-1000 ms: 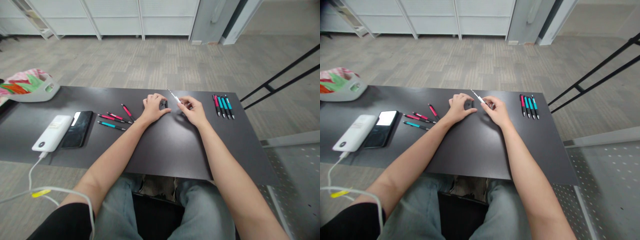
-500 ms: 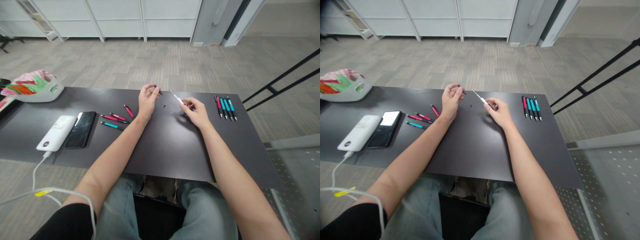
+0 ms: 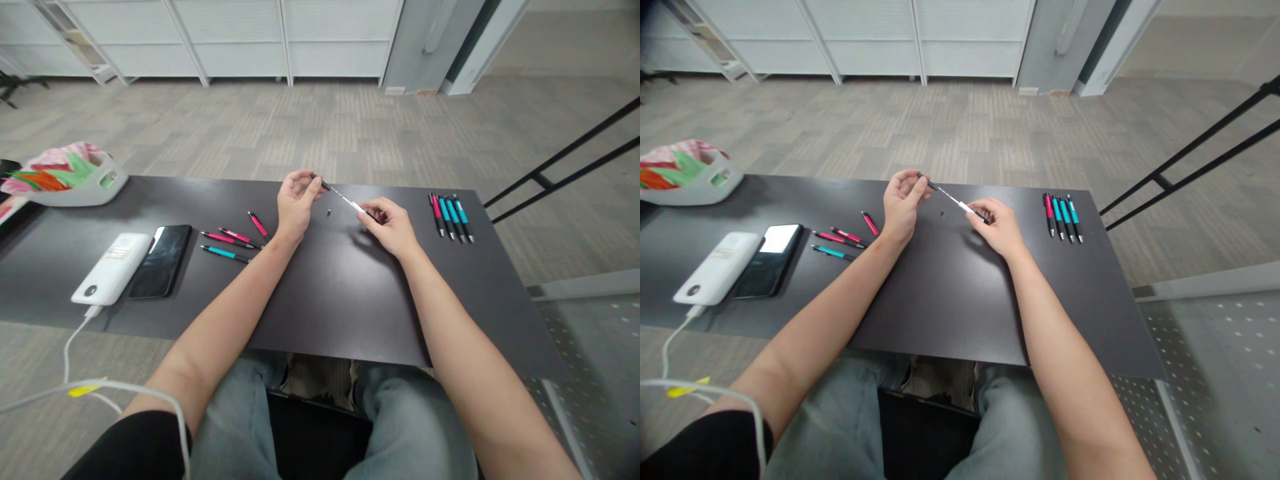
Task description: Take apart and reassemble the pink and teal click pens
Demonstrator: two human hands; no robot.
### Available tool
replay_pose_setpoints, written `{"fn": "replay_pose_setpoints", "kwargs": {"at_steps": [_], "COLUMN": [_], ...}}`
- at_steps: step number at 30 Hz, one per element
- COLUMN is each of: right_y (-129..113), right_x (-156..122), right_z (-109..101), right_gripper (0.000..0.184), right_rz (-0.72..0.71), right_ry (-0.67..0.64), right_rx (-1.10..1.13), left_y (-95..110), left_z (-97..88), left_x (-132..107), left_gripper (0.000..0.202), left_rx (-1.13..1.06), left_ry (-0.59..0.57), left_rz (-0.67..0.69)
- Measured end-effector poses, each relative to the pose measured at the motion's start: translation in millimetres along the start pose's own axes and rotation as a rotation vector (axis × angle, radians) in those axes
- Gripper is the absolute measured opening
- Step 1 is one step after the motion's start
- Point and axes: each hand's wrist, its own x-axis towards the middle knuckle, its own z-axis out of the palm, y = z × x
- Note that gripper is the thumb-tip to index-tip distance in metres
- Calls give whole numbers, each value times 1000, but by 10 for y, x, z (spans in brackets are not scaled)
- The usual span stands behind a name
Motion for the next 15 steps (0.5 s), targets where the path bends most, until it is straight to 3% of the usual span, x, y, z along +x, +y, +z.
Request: {"fn": "replay_pose_setpoints", "kwargs": {"at_steps": [9,15], "right_y": [1,-14], "right_x": [6,-1], "right_z": [-3,9], "right_gripper": [23,32], "right_rz": [15,18], "right_ry": [5,4], "right_rx": [-10,-6], "left_y": [-48,-124], "left_z": [-35,-43], "left_x": [27,13], "left_gripper": [47,46], "left_rx": [-14,-18], "left_ry": [41,-7], "left_rz": [-22,-3]}}
